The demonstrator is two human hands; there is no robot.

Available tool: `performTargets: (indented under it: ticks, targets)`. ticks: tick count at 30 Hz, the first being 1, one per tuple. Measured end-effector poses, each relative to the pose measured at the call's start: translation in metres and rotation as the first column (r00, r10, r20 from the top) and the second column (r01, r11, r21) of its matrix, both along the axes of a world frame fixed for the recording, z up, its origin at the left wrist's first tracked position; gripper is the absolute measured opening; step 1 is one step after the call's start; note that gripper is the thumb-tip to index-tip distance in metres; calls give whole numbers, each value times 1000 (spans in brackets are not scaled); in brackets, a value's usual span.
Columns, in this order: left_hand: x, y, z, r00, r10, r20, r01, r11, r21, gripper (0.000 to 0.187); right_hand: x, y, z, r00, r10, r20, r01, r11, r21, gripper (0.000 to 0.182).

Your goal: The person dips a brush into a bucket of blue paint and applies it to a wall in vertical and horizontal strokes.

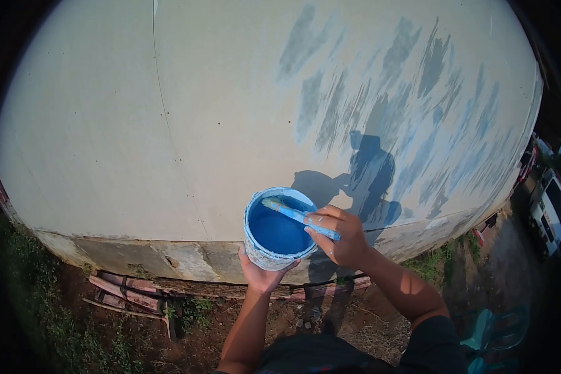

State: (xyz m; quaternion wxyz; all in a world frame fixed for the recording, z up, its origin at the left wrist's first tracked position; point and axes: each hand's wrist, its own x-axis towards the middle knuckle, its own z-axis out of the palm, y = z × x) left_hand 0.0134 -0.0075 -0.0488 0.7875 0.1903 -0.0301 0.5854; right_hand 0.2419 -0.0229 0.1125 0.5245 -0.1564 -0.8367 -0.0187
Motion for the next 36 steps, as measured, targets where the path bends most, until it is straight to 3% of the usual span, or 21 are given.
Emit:
performTargets:
  ticks: [3, 5, 6, 8, 11, 12, 14, 19, 23, 27, 30, 32, 33, 35, 36]
  targets:
    - [1, -5, 5, 1000, -9, 29, 9, 1000, -5, 94, 0, -5, 15, 995, 48, -83, -55, 995, -84, 32]
    - [2, -7, 6, 999, -11, 41, 11, 1000, -5, 93, 1, -9, 19, 973, 5, -230, -120, 864, -489, 21]
    - [2, -8, 7, 999, -12, 51, 12, 1000, -6, 92, 1, -8, 22, 974, 7, -227, -120, 864, -490, 21]
    - [2, -8, 5, 999, 3, 33, -3, 1000, -11, 92, -2, -6, 28, 962, -65, -265, -154, 672, -725, 15]
    - [2, -13, 10, 999, 28, -24, -28, 1000, -4, 89, -9, -11, 39, 991, -40, -125, -76, 605, -793, 18]
    - [2, -15, 12, 998, 39, -58, -38, 999, 9, 88, -13, -10, 34, 992, -38, -124, -76, 603, -794, 18]
    - [3, -18, 8, 998, 48, -39, -49, 998, -32, 88, -21, -4, 19, 951, 42, -307, -272, 591, -760, 21]
    - [4, -25, 6, 998, 65, -25, -67, 994, -85, 88, -32, 1, 13, 939, 35, -343, -307, 535, -787, 26]
    - [0, -25, 2, 997, 77, -26, -78, 996, -49, 89, -31, 4, 19, 933, 85, -350, -349, 451, -821, 29]
    - [1, -28, 1, 998, 62, -3, -62, 998, -12, 91, -31, 5, 24, 947, 115, -301, -320, 447, -836, 28]
    - [1, -29, 0, 998, 64, -22, -65, 998, -14, 91, -30, 1, 32, 959, 166, -230, -282, 489, -825, 28]
    - [1, -26, 6, 999, 41, -5, -42, 999, -26, 89, -29, -13, 51, 994, 85, -72, -110, 630, -769, 25]
    - [1, -26, 9, 999, 47, 6, -47, 999, -28, 89, -27, -18, 56, 993, 90, -75, -115, 633, -766, 25]
    - [1, -25, 14, 999, 37, 23, -37, 999, -3, 88, -22, -25, 64, 968, 189, -164, -249, 783, -571, 22]
    - [3, -26, 19, 999, 45, 25, -45, 999, -1, 88, -17, -24, 69, 967, 197, -162, -255, 782, -569, 22]
